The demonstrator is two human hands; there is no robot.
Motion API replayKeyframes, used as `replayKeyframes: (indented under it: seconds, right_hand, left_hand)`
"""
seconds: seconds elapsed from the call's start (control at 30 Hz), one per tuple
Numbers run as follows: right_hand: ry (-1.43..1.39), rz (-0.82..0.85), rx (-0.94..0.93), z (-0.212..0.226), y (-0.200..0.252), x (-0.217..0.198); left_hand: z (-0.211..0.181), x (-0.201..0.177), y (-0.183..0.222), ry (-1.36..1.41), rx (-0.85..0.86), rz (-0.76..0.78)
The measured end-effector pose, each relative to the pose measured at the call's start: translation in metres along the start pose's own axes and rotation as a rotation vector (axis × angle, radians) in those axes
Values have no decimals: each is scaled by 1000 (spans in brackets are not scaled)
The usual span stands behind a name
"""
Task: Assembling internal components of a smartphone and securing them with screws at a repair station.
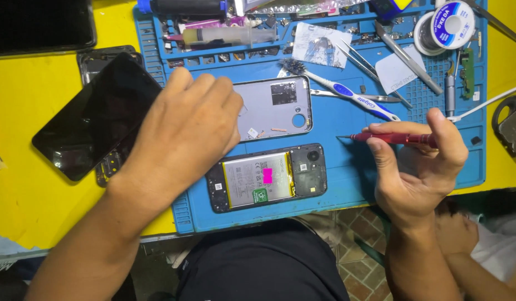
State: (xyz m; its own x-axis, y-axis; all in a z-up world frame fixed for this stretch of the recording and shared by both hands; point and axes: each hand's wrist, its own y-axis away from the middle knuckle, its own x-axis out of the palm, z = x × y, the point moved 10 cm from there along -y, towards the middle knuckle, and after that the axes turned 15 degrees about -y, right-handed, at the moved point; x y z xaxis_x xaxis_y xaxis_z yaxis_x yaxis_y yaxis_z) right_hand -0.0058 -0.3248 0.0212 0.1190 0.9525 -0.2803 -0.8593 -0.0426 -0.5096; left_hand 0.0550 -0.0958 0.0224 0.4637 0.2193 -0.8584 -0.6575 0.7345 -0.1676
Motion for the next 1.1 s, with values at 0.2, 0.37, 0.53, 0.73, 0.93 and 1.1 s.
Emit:
replayKeyframes:
  seconds: [0.2, 0.37, 0.53, 0.73, 0.93, 1.1]
  right_hand:
    - [-45, 107, -25, 5, -2, 4]
    - [-89, 188, -142, 34, -3, 18]
    - [-169, 239, -208, 55, -4, 34]
    - [-186, 250, -194, 56, -4, 41]
    - [-195, 272, -191, 59, -8, 49]
    - [-179, 296, -185, 64, -9, 54]
  left_hand:
    - [-6, 7, -18, 503, -108, 91]
    - [-45, -2, -32, 833, 178, 59]
    - [-52, -8, -33, 931, 216, -62]
    - [-47, -10, -26, 1017, 172, -129]
    - [-39, -10, -24, 1063, 152, -168]
    - [-39, -8, -21, 1052, 150, -181]
